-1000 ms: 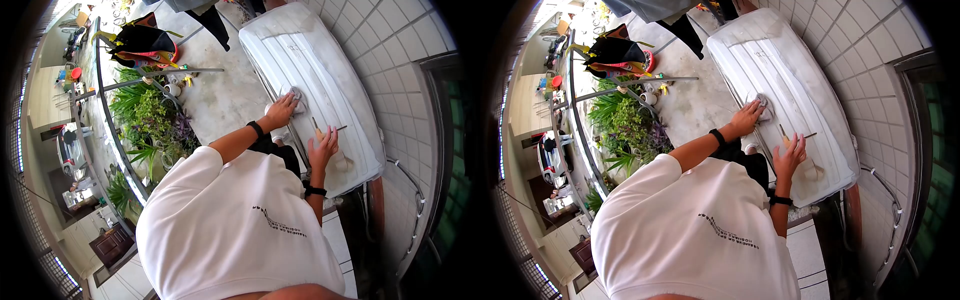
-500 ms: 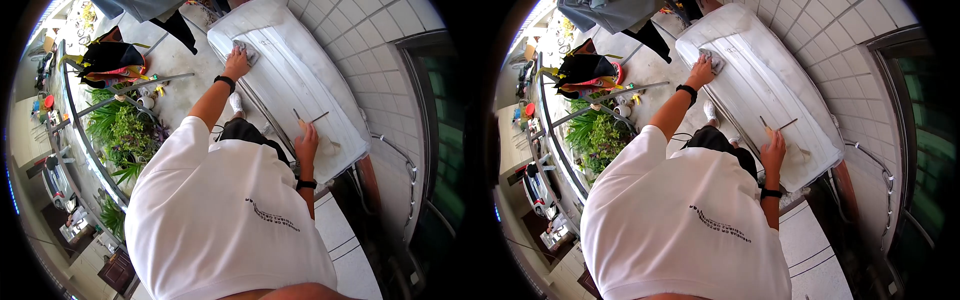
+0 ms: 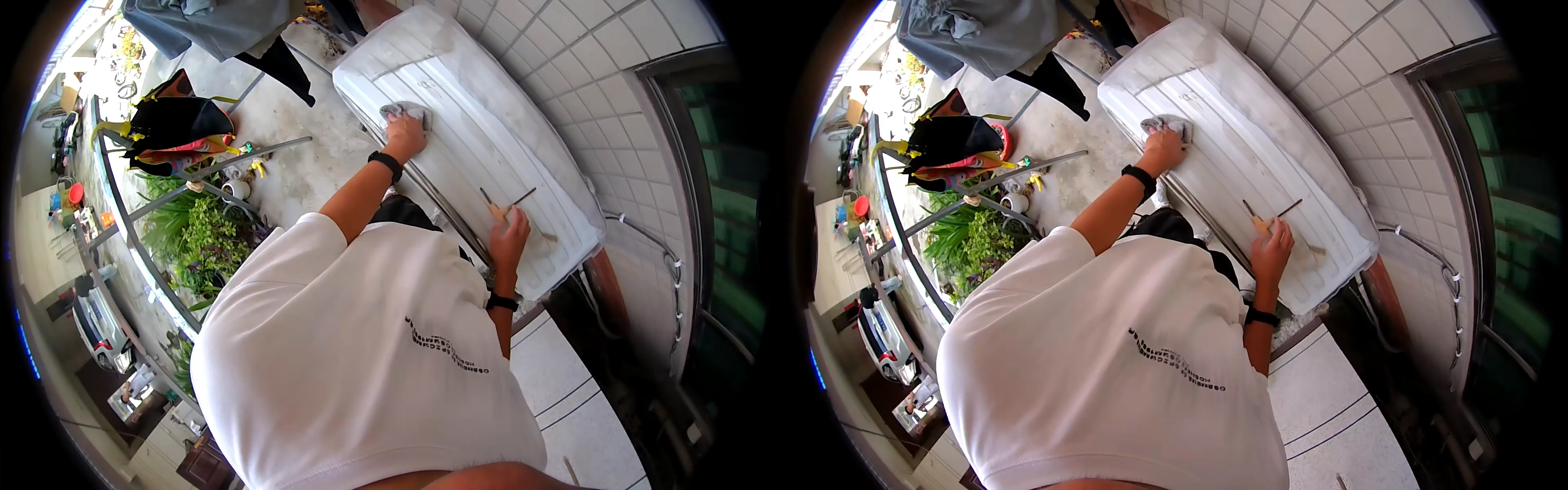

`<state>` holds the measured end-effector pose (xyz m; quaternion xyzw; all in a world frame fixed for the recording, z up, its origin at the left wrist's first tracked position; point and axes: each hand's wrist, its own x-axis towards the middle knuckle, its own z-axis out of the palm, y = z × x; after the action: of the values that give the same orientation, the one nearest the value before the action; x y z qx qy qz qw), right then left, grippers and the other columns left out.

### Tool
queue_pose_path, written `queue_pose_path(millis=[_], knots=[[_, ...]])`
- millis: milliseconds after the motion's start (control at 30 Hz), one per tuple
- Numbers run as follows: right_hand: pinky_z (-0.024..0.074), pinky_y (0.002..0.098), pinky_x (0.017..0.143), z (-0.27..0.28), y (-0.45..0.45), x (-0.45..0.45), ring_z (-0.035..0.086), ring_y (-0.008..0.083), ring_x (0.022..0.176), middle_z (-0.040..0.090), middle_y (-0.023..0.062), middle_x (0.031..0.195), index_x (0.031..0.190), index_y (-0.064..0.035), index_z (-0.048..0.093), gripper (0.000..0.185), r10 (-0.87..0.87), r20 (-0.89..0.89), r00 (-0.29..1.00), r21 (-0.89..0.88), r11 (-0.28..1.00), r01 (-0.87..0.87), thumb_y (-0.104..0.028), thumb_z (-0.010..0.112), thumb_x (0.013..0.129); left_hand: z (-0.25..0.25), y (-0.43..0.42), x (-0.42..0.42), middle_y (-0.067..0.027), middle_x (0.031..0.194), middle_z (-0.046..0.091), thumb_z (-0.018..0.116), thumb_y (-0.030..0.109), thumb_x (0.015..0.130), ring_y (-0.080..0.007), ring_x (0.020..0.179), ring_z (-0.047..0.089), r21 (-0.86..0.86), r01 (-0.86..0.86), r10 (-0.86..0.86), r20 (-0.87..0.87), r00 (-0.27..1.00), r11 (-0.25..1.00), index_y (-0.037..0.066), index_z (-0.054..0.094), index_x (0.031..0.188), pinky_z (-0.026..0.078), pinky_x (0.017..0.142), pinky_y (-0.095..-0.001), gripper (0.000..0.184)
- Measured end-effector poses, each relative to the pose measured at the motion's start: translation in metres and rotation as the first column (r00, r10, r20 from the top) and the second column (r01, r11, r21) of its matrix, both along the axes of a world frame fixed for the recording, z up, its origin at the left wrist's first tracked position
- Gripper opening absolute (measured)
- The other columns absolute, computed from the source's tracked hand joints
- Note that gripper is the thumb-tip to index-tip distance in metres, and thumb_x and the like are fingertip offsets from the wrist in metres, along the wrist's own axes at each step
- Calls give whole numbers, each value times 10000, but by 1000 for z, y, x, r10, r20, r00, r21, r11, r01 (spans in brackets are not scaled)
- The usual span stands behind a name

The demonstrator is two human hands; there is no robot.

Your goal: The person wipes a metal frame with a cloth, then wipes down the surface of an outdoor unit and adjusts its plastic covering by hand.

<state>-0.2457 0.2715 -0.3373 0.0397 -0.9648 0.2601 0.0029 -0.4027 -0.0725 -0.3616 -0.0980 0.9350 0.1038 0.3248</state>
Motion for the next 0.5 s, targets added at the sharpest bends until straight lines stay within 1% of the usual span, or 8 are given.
queue_pose_path(millis=[33, 67, 100, 167, 233, 267, 367, 500], knots=[[363, 514, 1134, 1, -3, -4, 456, 408, 1331, 501, 230, 1418, 1392, -5, 495, 591, 18, -6, 1000, -8, 1000, -18, -102, 631, 825, -10, 16, 7, -254, 1637, 280, 580, 382, 960, -563, 1460, 282, 9, 13, -13, 16, 1000, 1000, -20, 456, 1497, 350, 1144, -594, 682], [363, 513, 1134, 0, -8, -8, 455, 408, 1334, 500, 229, 1420, 1392, -4, 495, 589, 38, 12, 999, -21, 999, -38, -98, 627, 826, -1, 27, 15, -317, 1574, 350, 567, 358, 926, -601, 1379, 389, -96, 211, -212, -4, 977, 973, -29, 529, 1434, 443, 1110, -494, 640], [364, 513, 1135, -1, -16, -13, 454, 408, 1337, 499, 229, 1423, 1392, -4, 495, 586, 59, 32, 998, -33, 998, -58, -94, 624, 827, 1, 38, 24, -310, 1599, 309, 568, 359, 921, -622, 1374, 375, -30, 167, -167, 3, 986, 985, -28, 492, 1467, 428, 1117, -518, 673], [365, 512, 1136, 1, -35, -22, 448, 409, 1347, 495, 228, 1431, 1391, -3, 497, 581, 131, 53, 990, -39, 991, -129, -91, 619, 830, 21, 48, 32, -369, 1606, 225, 569, 351, 903, -631, 1417, 294, 38, 175, -178, 104, 979, 984, -71, 384, 1516, 300, 1195, -546, 767], [366, 511, 1136, 8, -61, -32, 439, 409, 1363, 489, 226, 1442, 1389, -4, 501, 575, 236, 53, 970, -29, 972, -235, -93, 617, 833, 15, 48, 41, -407, 1601, 167, 579, 360, 897, -609, 1462, 202, 31, -20, 21, -29, 999, 999, -105, 309, 1533, 150, 1217, -582, 833], [348, 504, 1157, 4, -70, -36, 400, 409, 1413, 451, 226, 1497, 1409, 7, 492, 597, 279, 125, 952, -43, 960, -276, -100, 617, 835, 10, 46, 45, -427, 1598, 137, 584, 365, 894, -597, 1485, 155, 38, -122, 125, -93, 988, 992, -122, 272, 1541, 75, 1228, -600, 868], [324, 493, 1179, -1, -94, -42, 358, 409, 1453, 391, 229, 1560, 1433, 29, 472, 634, 455, 118, 883, 85, 881, -465, -114, 630, 836, -30, 13, 36, -483, 1566, 86, 589, 363, 875, -589, 1502, 79, 95, -239, 258, -363, 895, 966, -153, 198, 1541, 11, 1231, -588, 929], [293, 479, 1210, -7, -109, -49, 333, 404, 1474, 319, 253, 1603, 1466, 74, 406, 686, 520, 232, 822, 114, 825, -554, -153, 630, 859, -25, -40, 1, -467, 1576, 89, 591, 359, 857, -566, 1512, 79, 180, -491, 523, -274, 807, 853, -141, 172, 1550, 31, 1245, -556, 952]])
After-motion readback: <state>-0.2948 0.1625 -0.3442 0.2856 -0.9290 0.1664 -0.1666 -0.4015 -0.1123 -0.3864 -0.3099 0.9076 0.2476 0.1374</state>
